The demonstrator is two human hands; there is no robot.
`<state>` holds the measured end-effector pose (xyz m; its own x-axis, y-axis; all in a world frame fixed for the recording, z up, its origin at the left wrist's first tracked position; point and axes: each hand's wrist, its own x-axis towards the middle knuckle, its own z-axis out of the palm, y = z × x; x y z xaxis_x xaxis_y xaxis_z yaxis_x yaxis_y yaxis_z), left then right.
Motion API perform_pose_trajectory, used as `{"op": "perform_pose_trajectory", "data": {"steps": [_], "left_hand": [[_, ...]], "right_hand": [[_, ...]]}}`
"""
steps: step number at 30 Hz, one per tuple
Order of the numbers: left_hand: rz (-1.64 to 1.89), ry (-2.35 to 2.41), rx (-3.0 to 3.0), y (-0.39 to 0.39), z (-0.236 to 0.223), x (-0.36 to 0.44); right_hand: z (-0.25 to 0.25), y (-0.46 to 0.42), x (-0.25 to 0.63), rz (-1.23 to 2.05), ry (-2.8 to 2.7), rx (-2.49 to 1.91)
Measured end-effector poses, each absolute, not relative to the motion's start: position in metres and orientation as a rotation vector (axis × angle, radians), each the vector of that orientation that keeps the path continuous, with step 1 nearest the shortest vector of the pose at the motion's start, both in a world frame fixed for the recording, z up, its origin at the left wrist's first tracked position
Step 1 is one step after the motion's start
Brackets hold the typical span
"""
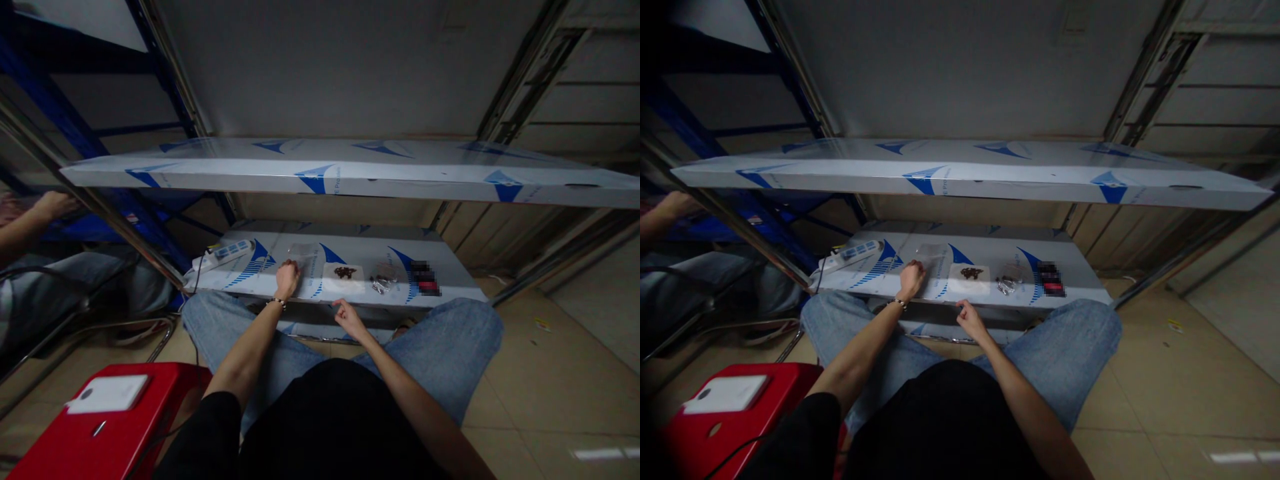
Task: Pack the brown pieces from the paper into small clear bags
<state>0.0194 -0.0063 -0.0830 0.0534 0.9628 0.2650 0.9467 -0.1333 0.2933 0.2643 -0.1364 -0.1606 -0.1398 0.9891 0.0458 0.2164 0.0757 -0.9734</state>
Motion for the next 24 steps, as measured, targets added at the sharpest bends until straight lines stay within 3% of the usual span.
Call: {"op": "perform_pose_trajectory", "data": {"steps": [16, 24], "left_hand": [[0.179, 2.033, 2.2, -0.005, -0.088, 0.019], [0.33, 2.122, 2.115, -0.012, -0.085, 0.015]], "right_hand": [[-0.159, -0.137, 0.264, 1.155, -1.543, -1.276], [-0.16, -0.137, 0.266, 1.072, -1.624, -1.308]]}}
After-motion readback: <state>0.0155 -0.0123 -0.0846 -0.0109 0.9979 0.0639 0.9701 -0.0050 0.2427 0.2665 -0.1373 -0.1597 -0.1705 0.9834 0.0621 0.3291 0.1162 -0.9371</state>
